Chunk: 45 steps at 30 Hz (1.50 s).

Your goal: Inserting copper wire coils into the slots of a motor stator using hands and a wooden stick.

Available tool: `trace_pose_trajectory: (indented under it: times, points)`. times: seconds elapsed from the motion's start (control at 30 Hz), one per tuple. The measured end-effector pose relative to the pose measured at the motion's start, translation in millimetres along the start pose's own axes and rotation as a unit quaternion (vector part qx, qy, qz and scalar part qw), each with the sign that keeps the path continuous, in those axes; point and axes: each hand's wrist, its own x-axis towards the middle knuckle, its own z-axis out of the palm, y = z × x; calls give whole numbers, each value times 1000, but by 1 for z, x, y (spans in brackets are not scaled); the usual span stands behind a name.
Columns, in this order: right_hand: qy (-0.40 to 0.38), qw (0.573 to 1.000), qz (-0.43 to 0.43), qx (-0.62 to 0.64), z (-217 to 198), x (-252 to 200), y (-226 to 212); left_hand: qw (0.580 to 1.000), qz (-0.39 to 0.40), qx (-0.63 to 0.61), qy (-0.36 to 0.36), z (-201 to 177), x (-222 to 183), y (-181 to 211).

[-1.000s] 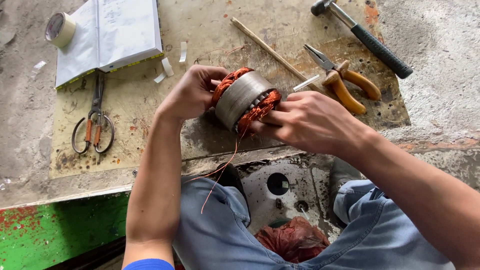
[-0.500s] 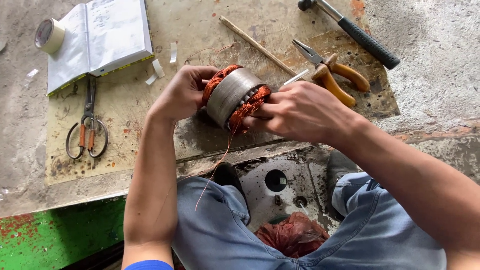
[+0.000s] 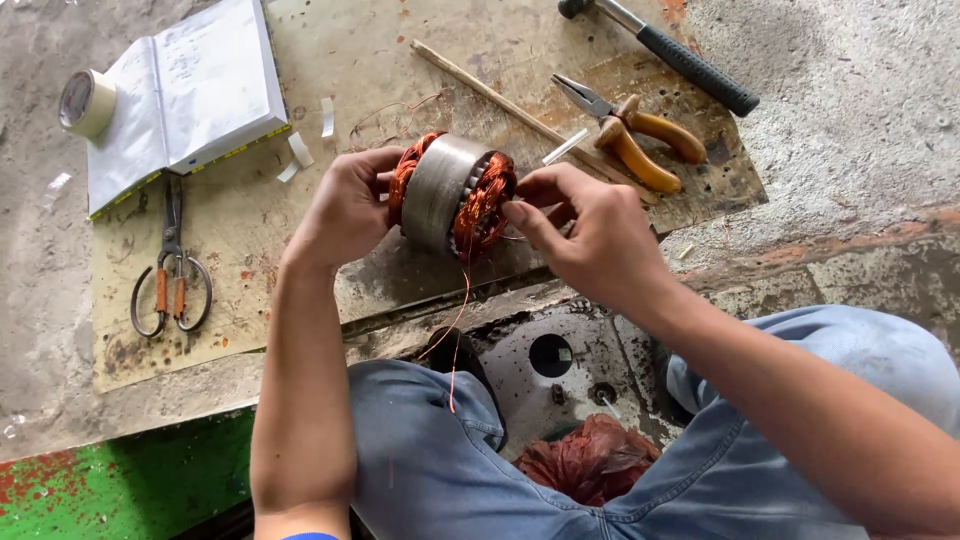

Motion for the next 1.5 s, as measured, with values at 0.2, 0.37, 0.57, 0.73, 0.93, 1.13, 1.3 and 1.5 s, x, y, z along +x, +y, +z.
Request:
trace_pose_trajectory:
  times: [0.2, 0.37, 0.57, 0.73, 0.93, 1.13, 1.3, 1.5]
  points:
    - [80, 995, 36, 47, 10, -2, -19, 1000, 7, 21, 11, -5, 2, -8]
    - [60, 992, 70, 87, 11, -1, -27, 1000, 15, 12, 14, -4, 5, -9]
    - [56, 969, 99, 218, 19, -5, -38, 1000, 22, 17, 10, -3, 3, -7]
    - [95, 971, 88, 203, 25, -4, -33, 999, 32, 11, 2, -3, 6, -2]
    - [142, 982, 17, 121, 35, -6, -23, 992, 98, 73, 14, -9, 11, -21]
    - [151, 987, -50, 29, 42, 1, 0, 985, 118, 123, 38, 0, 9, 5]
    - [151, 986, -64, -11, 42, 1, -2, 943, 127, 300, 76, -22, 6, -23]
    - [132, 986, -93, -49, 41, 6, -2, 940, 158, 298, 59, -8, 9, -13]
